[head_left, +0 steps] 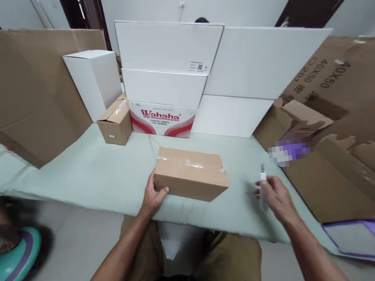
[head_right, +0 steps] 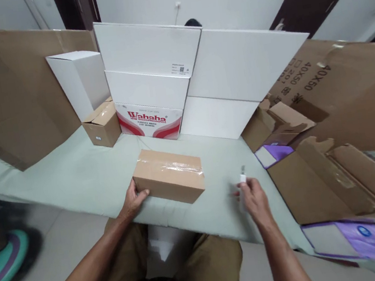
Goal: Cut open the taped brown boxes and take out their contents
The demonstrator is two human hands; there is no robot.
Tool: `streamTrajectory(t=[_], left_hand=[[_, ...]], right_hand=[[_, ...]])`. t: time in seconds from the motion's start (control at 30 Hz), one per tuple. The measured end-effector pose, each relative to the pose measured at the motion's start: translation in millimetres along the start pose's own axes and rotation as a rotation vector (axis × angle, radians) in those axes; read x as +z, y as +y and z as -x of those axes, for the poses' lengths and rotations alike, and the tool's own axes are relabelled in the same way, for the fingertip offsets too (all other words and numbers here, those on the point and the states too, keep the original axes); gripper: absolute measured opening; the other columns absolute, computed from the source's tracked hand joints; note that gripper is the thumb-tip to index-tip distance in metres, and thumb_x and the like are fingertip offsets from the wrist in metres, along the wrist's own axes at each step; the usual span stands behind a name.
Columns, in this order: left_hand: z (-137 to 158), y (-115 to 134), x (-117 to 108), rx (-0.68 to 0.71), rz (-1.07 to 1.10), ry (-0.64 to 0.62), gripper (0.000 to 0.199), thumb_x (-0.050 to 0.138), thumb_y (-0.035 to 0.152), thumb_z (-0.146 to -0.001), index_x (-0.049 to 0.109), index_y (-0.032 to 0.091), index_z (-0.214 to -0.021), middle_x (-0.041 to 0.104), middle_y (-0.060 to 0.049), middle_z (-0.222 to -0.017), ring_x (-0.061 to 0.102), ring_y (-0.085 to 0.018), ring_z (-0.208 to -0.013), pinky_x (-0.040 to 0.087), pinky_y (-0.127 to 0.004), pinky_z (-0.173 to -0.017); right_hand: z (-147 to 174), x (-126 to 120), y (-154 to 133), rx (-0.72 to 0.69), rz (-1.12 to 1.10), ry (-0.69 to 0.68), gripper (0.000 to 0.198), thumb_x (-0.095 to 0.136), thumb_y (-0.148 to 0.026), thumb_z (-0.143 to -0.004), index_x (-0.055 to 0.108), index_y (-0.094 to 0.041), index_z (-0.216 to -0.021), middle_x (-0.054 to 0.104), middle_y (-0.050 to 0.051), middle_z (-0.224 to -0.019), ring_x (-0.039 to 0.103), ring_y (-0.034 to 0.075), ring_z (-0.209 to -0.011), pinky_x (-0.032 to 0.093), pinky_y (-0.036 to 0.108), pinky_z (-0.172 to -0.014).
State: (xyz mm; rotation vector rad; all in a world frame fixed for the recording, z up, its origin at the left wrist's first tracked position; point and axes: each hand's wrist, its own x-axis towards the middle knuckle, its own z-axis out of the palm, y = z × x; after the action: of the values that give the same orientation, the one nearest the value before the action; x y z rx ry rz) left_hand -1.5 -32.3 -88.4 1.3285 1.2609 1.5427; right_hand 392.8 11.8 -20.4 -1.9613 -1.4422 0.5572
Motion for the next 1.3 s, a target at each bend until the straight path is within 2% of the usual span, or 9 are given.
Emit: streamTrajectory(t=[0.07, 0.13, 0.3, 0.57, 0.67, 0.8, 0.9, 1.07, 1.3], left_hand=[[0, 3, 0, -0.005, -0.009, -0.003, 0.077, 0.067, 0.038, -0.079, 0.046, 0.014, -0.149, 0.059, -0.017, -0.146, 0.050, -0.036, -0.141, 0.037, -0.052, -0.120], [1, 6, 1, -0.006, -0.016, -0.012, 0.076, 0.067, 0.039, -0.079, 0.047, 0.015, -0.149, 0.060, -0.017, -0.144, 0.052, -0.036, -0.140, 0.039, -0.052, -0.119], [6, 14, 15, 0.021, -0.038, -0.014, 0.077, 0.067, 0.038, -0.081, 0.044, 0.015, -0.151, 0.059, -0.018, -0.145, 0.050, -0.037, -0.141, 0.036, -0.054, -0.121], [14, 2, 50, -0.007, -0.002, -0.039, 0.094, 0.074, 0.034, -0.077, 0.032, 0.020, -0.160, 0.047, -0.017, -0.159, 0.035, -0.039, -0.153, 0.027, -0.056, -0.126], [12, -1, 43, -0.012, -0.018, -0.058, 0.093, 0.075, 0.037, -0.077, 0.034, 0.020, -0.159, 0.046, -0.017, -0.159, 0.035, -0.040, -0.153, 0.026, -0.058, -0.126], [1, 5, 18, 0.003, -0.080, -0.088, 0.098, 0.078, 0.050, -0.077, 0.034, 0.017, -0.159, 0.035, -0.021, -0.166, 0.033, -0.040, -0.154, 0.023, -0.057, -0.128], [-12, 15, 5, 0.077, -0.105, -0.136, 0.101, 0.080, 0.056, -0.077, 0.034, 0.022, -0.160, 0.034, -0.018, -0.168, 0.029, -0.039, -0.157, 0.024, -0.057, -0.128], [-26, 32, 3, 0.232, -0.059, -0.165, 0.095, 0.078, 0.060, -0.081, 0.034, 0.031, -0.160, 0.035, -0.014, -0.168, 0.032, -0.038, -0.156, 0.028, -0.056, -0.126], [-27, 45, 7, 0.299, -0.091, -0.186, 0.097, 0.078, 0.064, -0.079, 0.034, 0.035, -0.160, 0.034, -0.011, -0.169, 0.032, -0.038, -0.156, 0.028, -0.057, -0.126]], right_hand=[[23, 21, -28, -0.029, -0.397, -0.065, 0.049, 0.056, -0.062, -0.085, 0.058, -0.021, -0.111, 0.074, 0.010, -0.098, 0.067, 0.019, -0.063, 0.054, 0.033, -0.058], [42, 43, -56, -0.028, -0.589, -0.078, 0.052, 0.065, -0.066, -0.078, 0.059, -0.022, -0.105, 0.072, 0.005, -0.087, 0.064, 0.017, -0.060, 0.049, 0.028, -0.052], [56, 63, -84, -0.010, -0.682, -0.068, 0.044, 0.069, -0.061, -0.076, 0.067, -0.019, -0.091, 0.064, -0.001, -0.071, 0.049, 0.012, -0.051, 0.039, 0.026, -0.044], [40, 40, -68, -0.040, -0.624, 0.008, 0.043, 0.069, -0.060, -0.074, 0.068, -0.019, -0.083, 0.057, -0.003, -0.061, 0.045, 0.013, -0.052, 0.038, 0.027, -0.047], [39, 34, -67, -0.058, -0.592, -0.008, 0.043, 0.070, -0.060, -0.074, 0.068, -0.018, -0.086, 0.061, -0.002, -0.065, 0.049, 0.013, -0.053, 0.041, 0.027, -0.048], [41, 19, -63, -0.068, -0.611, 0.045, 0.044, 0.073, -0.058, -0.075, 0.066, -0.019, -0.095, 0.068, 0.000, -0.075, 0.056, 0.012, -0.054, 0.045, 0.026, -0.050], [43, 5, -62, -0.081, -0.629, 0.024, 0.039, 0.074, -0.052, -0.078, 0.064, -0.020, -0.098, 0.067, -0.002, -0.071, 0.055, 0.011, -0.052, 0.045, 0.025, -0.051], [47, -13, -72, -0.138, -0.666, 0.036, 0.029, 0.073, -0.046, -0.081, 0.066, -0.020, -0.092, 0.062, -0.003, -0.068, 0.049, 0.009, -0.048, 0.039, 0.024, -0.046], [49, -34, -97, -0.158, -0.797, 0.139, 0.018, 0.078, -0.030, -0.073, 0.068, -0.017, -0.079, 0.059, 0.000, -0.061, 0.048, 0.010, -0.045, 0.030, 0.028, -0.042]])
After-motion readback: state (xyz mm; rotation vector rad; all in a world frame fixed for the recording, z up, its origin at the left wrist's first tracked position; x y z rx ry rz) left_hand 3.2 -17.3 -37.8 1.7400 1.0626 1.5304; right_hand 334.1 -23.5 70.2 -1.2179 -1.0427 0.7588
